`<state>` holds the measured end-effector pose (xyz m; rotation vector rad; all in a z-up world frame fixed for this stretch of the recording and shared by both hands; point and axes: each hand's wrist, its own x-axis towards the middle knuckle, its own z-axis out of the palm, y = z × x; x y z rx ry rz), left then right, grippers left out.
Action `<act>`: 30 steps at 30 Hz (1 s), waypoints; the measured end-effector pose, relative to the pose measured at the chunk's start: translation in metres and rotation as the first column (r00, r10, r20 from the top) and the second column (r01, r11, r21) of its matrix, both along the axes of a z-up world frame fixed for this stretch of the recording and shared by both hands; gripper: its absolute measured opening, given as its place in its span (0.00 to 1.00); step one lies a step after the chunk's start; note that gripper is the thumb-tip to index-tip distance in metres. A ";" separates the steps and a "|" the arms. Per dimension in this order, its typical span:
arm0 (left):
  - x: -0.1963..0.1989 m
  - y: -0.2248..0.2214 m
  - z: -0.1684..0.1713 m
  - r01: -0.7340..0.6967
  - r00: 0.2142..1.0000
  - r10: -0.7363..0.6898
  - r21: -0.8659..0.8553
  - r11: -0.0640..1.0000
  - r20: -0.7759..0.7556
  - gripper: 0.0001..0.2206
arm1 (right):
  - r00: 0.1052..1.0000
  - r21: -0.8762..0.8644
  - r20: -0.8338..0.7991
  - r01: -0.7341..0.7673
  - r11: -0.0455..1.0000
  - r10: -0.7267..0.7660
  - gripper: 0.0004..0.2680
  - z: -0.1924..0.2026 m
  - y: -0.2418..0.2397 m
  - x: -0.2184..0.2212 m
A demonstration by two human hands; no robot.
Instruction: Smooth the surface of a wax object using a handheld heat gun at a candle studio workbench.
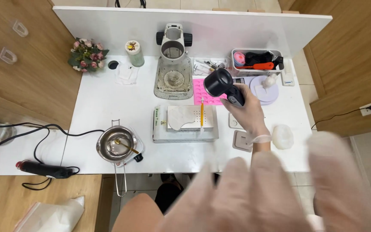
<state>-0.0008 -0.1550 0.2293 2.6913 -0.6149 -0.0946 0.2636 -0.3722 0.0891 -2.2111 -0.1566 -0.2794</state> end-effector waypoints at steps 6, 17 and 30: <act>0.112 0.025 0.067 -0.371 0.915 0.362 -0.021 0.928 -0.180 0.30 | 0.987 0.129 -0.145 -0.048 0.990 0.067 0.20 0.026 -0.018 0.006; 0.169 0.045 -0.082 -0.729 0.497 0.698 0.189 0.658 -0.516 0.27 | 0.991 0.026 -0.135 -0.016 1.000 0.019 0.21 0.049 0.003 -0.020; 0.178 0.044 -0.099 -0.642 0.744 0.664 -0.349 0.682 -0.071 0.18 | 0.976 -0.235 0.217 0.049 0.971 0.004 0.19 0.084 0.042 -0.042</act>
